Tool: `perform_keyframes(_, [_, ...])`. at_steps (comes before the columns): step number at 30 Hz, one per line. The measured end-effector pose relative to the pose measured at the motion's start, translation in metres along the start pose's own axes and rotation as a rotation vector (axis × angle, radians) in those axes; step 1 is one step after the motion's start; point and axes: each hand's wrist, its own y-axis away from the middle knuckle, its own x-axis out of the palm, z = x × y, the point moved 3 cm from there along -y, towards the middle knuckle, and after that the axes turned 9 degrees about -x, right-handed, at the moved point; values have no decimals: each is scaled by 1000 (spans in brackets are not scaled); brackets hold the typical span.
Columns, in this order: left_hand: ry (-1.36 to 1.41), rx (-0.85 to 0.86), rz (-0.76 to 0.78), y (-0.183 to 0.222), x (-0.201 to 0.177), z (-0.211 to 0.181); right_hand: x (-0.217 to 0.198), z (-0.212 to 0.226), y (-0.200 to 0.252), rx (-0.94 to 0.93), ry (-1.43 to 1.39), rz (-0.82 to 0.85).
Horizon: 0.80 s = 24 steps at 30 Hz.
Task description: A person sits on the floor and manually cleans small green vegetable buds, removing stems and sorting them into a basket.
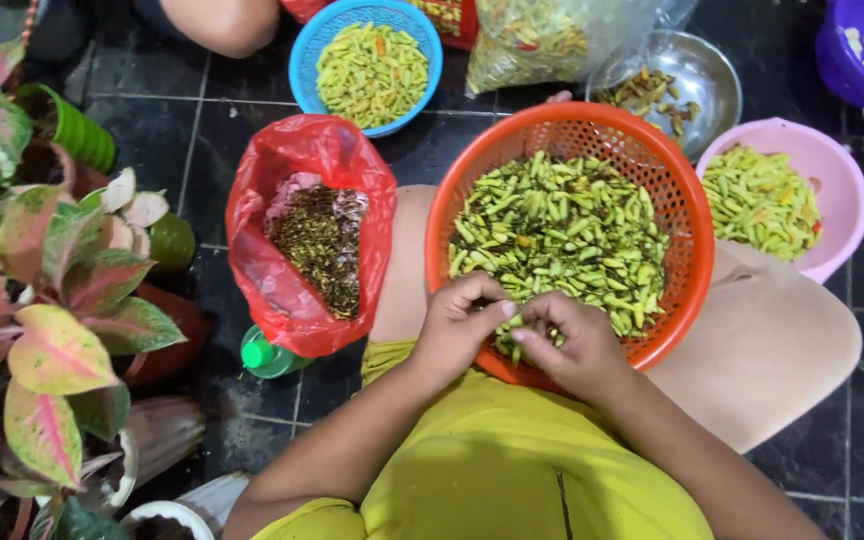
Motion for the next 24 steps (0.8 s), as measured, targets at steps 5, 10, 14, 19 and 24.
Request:
perform_keyframes(5, [311,-316,48,7,-9,28,-4,-14,15,-175,165,144])
perform_keyframes(10, [533,-228,-1,8,-44,22,5,-68,27,74,-1116,-23])
perform_keyframes(14, [614,-122,38,11,-53,8,12,-71,-7,87,-1114,24])
perform_keyframes(19, [696,-132,68,12,-58,8,20,-24,-63,401,-19,127])
perform_keyframes(24, [702,-186,21,15,-61,10,38,-19,-82,282,600,441])
